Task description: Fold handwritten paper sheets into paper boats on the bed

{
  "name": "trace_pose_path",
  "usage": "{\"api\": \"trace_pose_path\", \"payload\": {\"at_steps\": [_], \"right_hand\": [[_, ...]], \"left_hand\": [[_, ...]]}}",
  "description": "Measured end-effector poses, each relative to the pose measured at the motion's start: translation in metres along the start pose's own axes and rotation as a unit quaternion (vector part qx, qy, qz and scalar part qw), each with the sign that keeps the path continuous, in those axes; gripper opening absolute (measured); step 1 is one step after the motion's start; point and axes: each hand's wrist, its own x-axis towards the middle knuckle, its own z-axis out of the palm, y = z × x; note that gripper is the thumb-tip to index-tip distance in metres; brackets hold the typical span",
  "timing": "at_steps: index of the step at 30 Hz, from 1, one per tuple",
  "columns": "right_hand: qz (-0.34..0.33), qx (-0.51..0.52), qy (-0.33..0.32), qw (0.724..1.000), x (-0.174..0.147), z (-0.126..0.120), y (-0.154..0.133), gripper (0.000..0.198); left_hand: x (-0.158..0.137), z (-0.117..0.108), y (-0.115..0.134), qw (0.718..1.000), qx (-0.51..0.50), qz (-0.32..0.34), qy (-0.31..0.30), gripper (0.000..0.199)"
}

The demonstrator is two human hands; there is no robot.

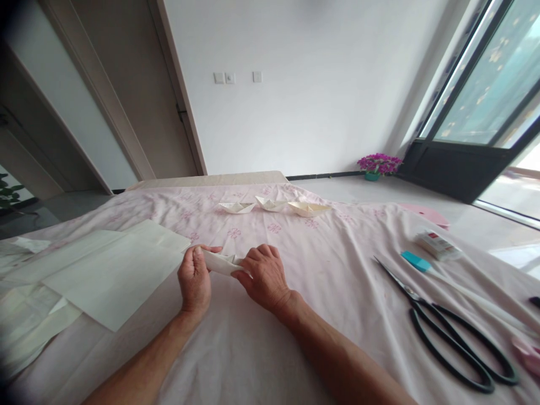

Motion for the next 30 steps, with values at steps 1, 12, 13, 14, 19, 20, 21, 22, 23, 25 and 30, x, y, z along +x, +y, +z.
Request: {"api": "trace_pose_path", "payload": {"at_steps": [1, 12, 13, 14, 19, 20, 21, 22, 23, 25, 30], "right_hand": [[0.016, 0.016, 0.016, 1.000, -0.001, 0.000, 0.002, 0.016], [0.232, 0.328, 0.041, 0.915, -0.002, 0.018, 0.013, 0.019], [0.243, 0.339, 0.046, 0.907, -0.002, 0.018, 0.012, 0.020], [0.252, 0.348, 0.048, 0.902, -0.002, 0.018, 0.011, 0.019], [0.270, 0.358, 0.051, 0.893, 0.001, 0.013, 0.007, 0.014], [0.271, 0.356, 0.059, 0.892, 0.002, 0.012, 0.007, 0.013], [0.272, 0.353, 0.068, 0.893, 0.002, 0.012, 0.008, 0.014], [0.272, 0.352, 0.078, 0.892, 0.003, 0.011, 0.008, 0.015], [0.270, 0.354, 0.085, 0.891, 0.003, 0.011, 0.009, 0.017], [0.268, 0.368, 0.093, 0.885, 0.003, 0.011, 0.012, 0.019], [0.281, 0.411, 0.126, 0.858, 0.002, 0.010, 0.018, 0.027]], "left_hand": [[0.001, -0.001, -0.001, 1.000, -0.002, -0.002, 0.008, 0.029], [0.011, 0.002, -0.011, 0.985, -0.137, -0.092, 0.052, 0.031], [0.012, 0.003, -0.011, 0.982, -0.148, -0.104, 0.057, 0.031], [0.013, 0.003, -0.011, 0.980, -0.154, -0.114, 0.060, 0.032], [0.015, 0.006, -0.012, 0.979, -0.142, -0.129, 0.071, 0.031], [0.015, 0.006, -0.012, 0.979, -0.139, -0.129, 0.070, 0.031], [0.015, 0.006, -0.013, 0.979, -0.138, -0.131, 0.069, 0.031], [0.015, 0.006, -0.013, 0.978, -0.141, -0.135, 0.067, 0.031], [0.014, 0.007, -0.013, 0.976, -0.150, -0.143, 0.065, 0.031], [0.012, 0.007, -0.012, 0.969, -0.180, -0.160, 0.052, 0.032], [0.000, 0.005, -0.002, 0.936, -0.274, -0.182, -0.123, 0.039]]}}
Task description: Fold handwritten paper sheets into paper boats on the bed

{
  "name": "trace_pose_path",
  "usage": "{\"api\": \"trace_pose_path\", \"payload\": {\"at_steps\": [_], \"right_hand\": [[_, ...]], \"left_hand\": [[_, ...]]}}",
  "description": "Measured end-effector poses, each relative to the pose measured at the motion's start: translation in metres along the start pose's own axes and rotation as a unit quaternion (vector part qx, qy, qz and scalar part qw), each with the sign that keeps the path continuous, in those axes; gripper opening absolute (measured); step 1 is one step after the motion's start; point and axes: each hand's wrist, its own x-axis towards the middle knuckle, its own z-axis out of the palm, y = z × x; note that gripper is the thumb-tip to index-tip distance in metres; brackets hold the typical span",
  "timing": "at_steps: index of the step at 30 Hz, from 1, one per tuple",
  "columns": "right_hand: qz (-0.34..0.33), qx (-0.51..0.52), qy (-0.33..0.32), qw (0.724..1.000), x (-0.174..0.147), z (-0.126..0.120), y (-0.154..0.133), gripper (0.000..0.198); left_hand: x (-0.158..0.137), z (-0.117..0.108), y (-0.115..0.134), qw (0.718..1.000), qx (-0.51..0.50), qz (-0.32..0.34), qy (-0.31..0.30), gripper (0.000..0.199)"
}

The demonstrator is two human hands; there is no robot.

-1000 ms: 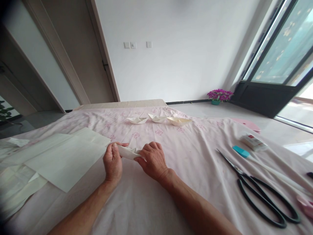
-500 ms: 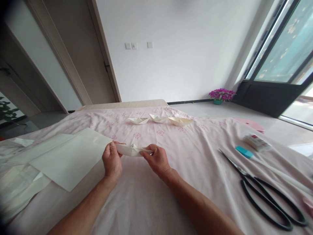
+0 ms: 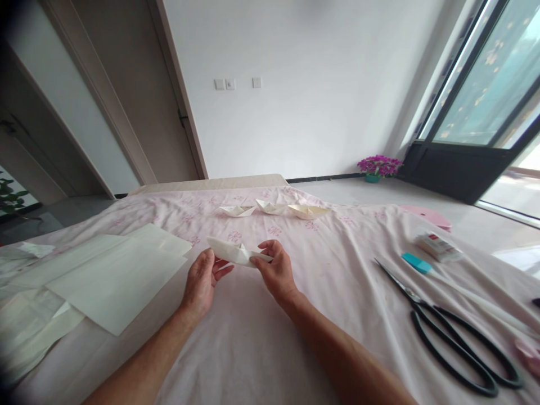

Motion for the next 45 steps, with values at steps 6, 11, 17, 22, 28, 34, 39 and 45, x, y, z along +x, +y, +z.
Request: {"api": "trace_pose_path", "payload": {"at_steps": [6, 11, 17, 22, 28, 34, 39, 45], "right_hand": [[-0.001, 0.011, -0.028, 1.000, 0.001, 0.000, 0.004, 0.029], [0.018, -0.005, -0.112, 0.994, 0.003, -0.002, 0.006, 0.031], [0.016, -0.078, -0.275, 0.958, 0.000, -0.006, -0.009, 0.021], [0.015, -0.172, -0.234, 0.957, -0.009, 0.007, -0.022, 0.040], [-0.016, -0.229, -0.193, 0.954, -0.033, 0.026, -0.026, 0.034], [-0.057, -0.396, -0.138, 0.906, -0.043, 0.034, -0.026, 0.024], [-0.070, -0.488, -0.137, 0.859, -0.039, 0.032, -0.027, 0.018], [-0.083, -0.416, -0.182, 0.887, -0.035, 0.031, -0.033, 0.037]], "left_hand": [[-0.007, 0.005, -0.003, 0.998, 0.010, -0.050, -0.027, 0.042], [-0.003, 0.002, -0.006, 0.999, 0.034, -0.038, 0.014, 0.041], [-0.006, -0.003, 0.000, 0.983, 0.176, 0.054, -0.005, 0.033], [-0.018, 0.000, 0.012, 0.966, 0.235, 0.109, 0.005, 0.036], [-0.016, -0.003, 0.009, 0.982, 0.173, 0.064, 0.045, 0.042], [-0.012, -0.009, 0.010, 0.997, 0.052, -0.041, -0.028, 0.047], [-0.015, -0.013, 0.025, 0.985, 0.099, -0.119, -0.082, 0.055], [-0.012, -0.014, 0.024, 0.980, 0.128, -0.149, -0.044, 0.034]]}}
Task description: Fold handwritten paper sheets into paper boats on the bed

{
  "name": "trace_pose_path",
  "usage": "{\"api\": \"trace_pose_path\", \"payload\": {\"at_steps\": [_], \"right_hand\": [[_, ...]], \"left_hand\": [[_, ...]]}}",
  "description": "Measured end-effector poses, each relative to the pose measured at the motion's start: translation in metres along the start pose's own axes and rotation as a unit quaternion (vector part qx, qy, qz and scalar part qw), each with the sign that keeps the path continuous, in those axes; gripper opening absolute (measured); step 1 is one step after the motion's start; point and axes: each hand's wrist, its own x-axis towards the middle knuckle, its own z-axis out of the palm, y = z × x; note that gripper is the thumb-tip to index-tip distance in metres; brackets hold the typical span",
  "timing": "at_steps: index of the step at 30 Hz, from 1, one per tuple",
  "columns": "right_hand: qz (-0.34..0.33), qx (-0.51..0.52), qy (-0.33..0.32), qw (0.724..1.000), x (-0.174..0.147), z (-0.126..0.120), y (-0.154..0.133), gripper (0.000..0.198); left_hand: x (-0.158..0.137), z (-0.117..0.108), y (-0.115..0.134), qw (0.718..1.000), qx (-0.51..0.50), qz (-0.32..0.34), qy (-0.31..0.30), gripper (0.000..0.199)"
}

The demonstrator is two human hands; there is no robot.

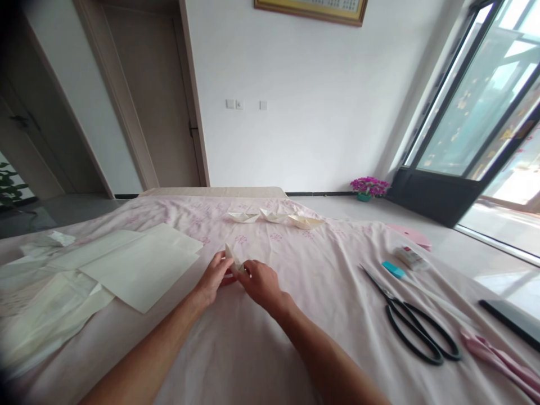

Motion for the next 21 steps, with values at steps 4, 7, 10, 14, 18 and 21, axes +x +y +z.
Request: {"api": "trace_pose_path", "payload": {"at_steps": [4, 7, 10, 14, 18, 21], "right_hand": [[0.000, 0.074, -0.026, 0.997, 0.007, 0.001, 0.004, 0.045], [-0.018, 0.038, -0.011, 0.999, 0.009, 0.004, 0.002, 0.037], [-0.033, -0.021, 0.004, 0.999, 0.008, 0.005, -0.004, 0.031], [-0.026, -0.019, 0.023, 0.999, 0.011, 0.000, -0.008, 0.031], [-0.010, 0.094, 0.028, 0.995, 0.017, -0.003, -0.003, 0.035], [0.006, 0.220, 0.007, 0.975, 0.018, 0.000, 0.003, 0.039]], "left_hand": [[0.004, -0.003, -0.003, 1.000, -0.005, -0.014, -0.016, 0.039], [0.005, -0.002, -0.003, 1.000, 0.009, 0.005, -0.026, 0.043], [0.005, -0.002, -0.004, 0.998, 0.039, 0.050, -0.012, 0.040], [0.011, -0.008, -0.007, 0.999, 0.042, 0.027, 0.003, 0.023], [0.017, -0.012, -0.013, 0.999, 0.021, 0.010, -0.048, 0.021], [0.021, -0.011, -0.018, 0.999, 0.009, 0.007, -0.042, 0.023]]}}
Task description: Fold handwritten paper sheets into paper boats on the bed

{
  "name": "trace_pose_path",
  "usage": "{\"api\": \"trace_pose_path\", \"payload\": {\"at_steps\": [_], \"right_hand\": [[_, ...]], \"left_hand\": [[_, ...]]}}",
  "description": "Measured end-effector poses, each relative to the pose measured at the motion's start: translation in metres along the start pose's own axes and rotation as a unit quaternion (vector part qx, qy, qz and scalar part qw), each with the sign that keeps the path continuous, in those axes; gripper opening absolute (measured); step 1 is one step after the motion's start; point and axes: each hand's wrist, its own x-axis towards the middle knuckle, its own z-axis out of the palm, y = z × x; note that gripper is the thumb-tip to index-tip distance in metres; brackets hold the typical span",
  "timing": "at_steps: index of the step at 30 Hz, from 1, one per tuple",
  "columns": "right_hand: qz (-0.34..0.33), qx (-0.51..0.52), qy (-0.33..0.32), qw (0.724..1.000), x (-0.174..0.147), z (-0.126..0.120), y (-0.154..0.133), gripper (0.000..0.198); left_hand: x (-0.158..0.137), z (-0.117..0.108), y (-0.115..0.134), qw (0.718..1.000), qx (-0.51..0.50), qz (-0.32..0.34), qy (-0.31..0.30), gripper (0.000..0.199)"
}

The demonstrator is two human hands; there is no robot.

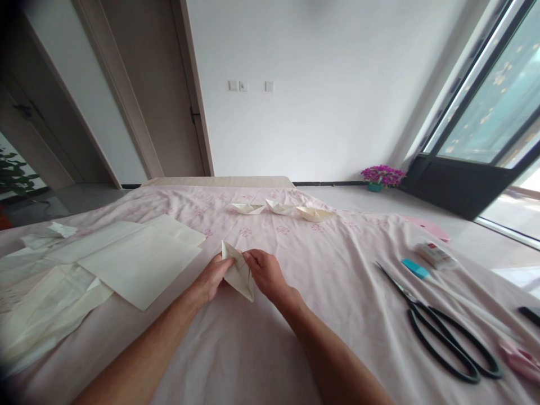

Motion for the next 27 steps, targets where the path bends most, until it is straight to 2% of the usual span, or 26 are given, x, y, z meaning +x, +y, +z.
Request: {"api": "trace_pose_path", "payload": {"at_steps": [4, 7, 13, 17, 21, 27], "right_hand": [[0.037, 0.157, -0.044, 0.986, -0.003, 0.005, 0.009, 0.045], [0.062, 0.210, -0.060, 0.974, -0.003, 0.009, 0.014, 0.047], [0.096, 0.222, -0.041, 0.969, -0.002, 0.015, 0.018, 0.049], [0.100, 0.242, -0.047, 0.964, -0.003, 0.014, 0.017, 0.046], [0.110, 0.247, -0.046, 0.962, -0.003, 0.013, 0.014, 0.042], [0.110, 0.231, -0.031, 0.966, -0.004, 0.017, 0.009, 0.039]], "left_hand": [[0.003, 0.001, -0.003, 1.000, -0.006, -0.001, 0.020, 0.025], [0.003, 0.001, -0.006, 1.000, -0.005, -0.005, 0.028, 0.025], [0.001, 0.005, -0.008, 1.000, -0.013, 0.011, 0.025, 0.022], [0.001, 0.006, -0.010, 0.998, -0.016, 0.028, 0.050, 0.018], [0.001, 0.009, -0.009, 0.996, -0.041, 0.016, 0.076, 0.017], [-0.003, 0.020, -0.001, 0.991, -0.109, -0.007, 0.074, 0.032]]}}
